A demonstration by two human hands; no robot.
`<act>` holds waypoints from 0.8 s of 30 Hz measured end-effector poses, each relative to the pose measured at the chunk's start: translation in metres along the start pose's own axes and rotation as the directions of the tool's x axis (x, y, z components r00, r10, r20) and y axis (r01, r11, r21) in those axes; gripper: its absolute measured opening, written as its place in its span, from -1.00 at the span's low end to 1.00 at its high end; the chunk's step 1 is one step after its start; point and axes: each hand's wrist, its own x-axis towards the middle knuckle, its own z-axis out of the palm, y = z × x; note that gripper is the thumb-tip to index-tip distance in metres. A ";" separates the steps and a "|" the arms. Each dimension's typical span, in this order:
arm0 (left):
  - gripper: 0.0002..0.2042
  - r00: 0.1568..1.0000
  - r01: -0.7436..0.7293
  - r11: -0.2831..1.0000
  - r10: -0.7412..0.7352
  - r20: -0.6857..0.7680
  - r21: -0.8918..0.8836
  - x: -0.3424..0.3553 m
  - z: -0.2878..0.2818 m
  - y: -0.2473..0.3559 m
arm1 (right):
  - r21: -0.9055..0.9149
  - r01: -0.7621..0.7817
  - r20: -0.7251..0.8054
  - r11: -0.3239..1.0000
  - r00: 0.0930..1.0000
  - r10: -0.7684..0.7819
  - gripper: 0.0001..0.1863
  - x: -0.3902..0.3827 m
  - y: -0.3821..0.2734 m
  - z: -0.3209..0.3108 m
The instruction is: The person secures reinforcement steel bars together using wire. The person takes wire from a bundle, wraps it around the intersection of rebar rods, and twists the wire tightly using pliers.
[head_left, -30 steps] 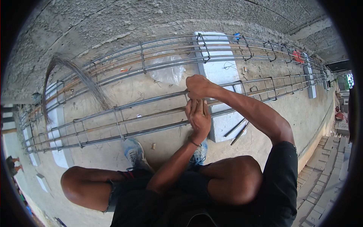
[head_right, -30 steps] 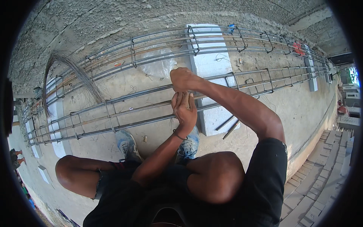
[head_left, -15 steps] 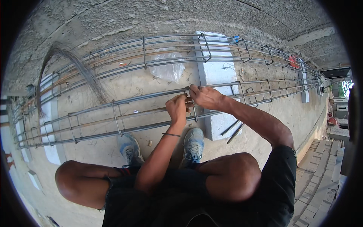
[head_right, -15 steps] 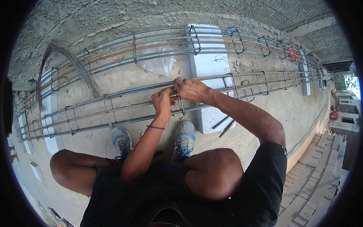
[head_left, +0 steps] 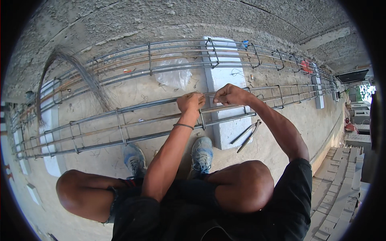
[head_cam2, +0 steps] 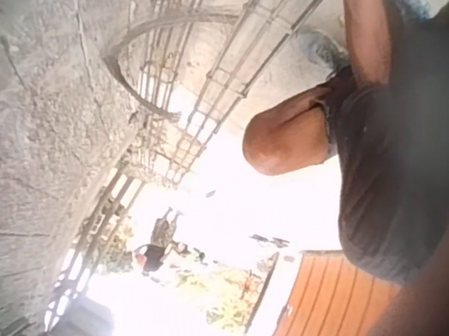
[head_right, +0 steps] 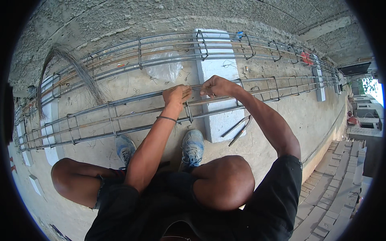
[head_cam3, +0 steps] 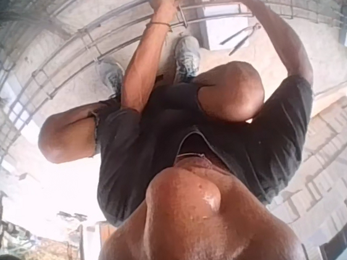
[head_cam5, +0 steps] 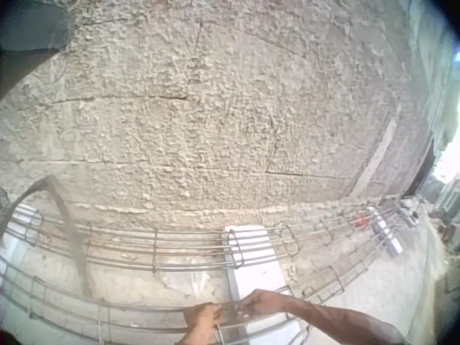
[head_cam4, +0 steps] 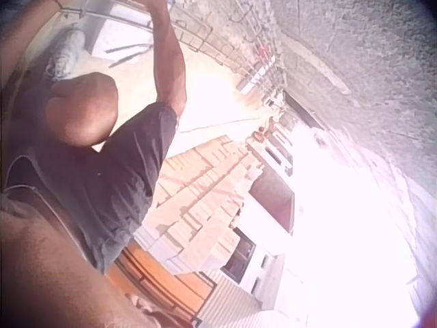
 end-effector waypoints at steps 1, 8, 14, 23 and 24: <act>-0.93 0.999 -0.037 0.999 0.037 0.009 -0.003 -0.005 0.000 -0.001 | -0.105 -0.034 -0.041 0.994 0.999 0.030 -0.80 0.005 -0.001 -0.003; -0.90 0.999 0.036 0.960 -0.045 -0.028 -0.279 -0.017 0.008 -0.014 | -0.494 0.041 -0.378 0.868 0.889 -0.257 -0.84 0.021 -0.043 0.006; -0.89 0.955 0.295 0.901 -0.270 0.120 -0.320 0.000 -0.013 -0.002 | -0.089 0.005 -0.524 0.996 0.850 -0.052 -0.84 -0.003 -0.078 0.044; -0.80 0.959 0.218 0.927 -0.261 0.109 0.305 -0.004 0.001 0.035 | -0.641 0.017 -0.311 0.768 0.908 -0.280 -0.56 -0.018 -0.056 0.136; -0.82 0.974 0.171 0.939 -0.206 0.091 0.297 -0.002 -0.002 0.028 | -0.638 0.013 -0.318 0.770 0.906 -0.279 -0.56 -0.022 -0.055 0.144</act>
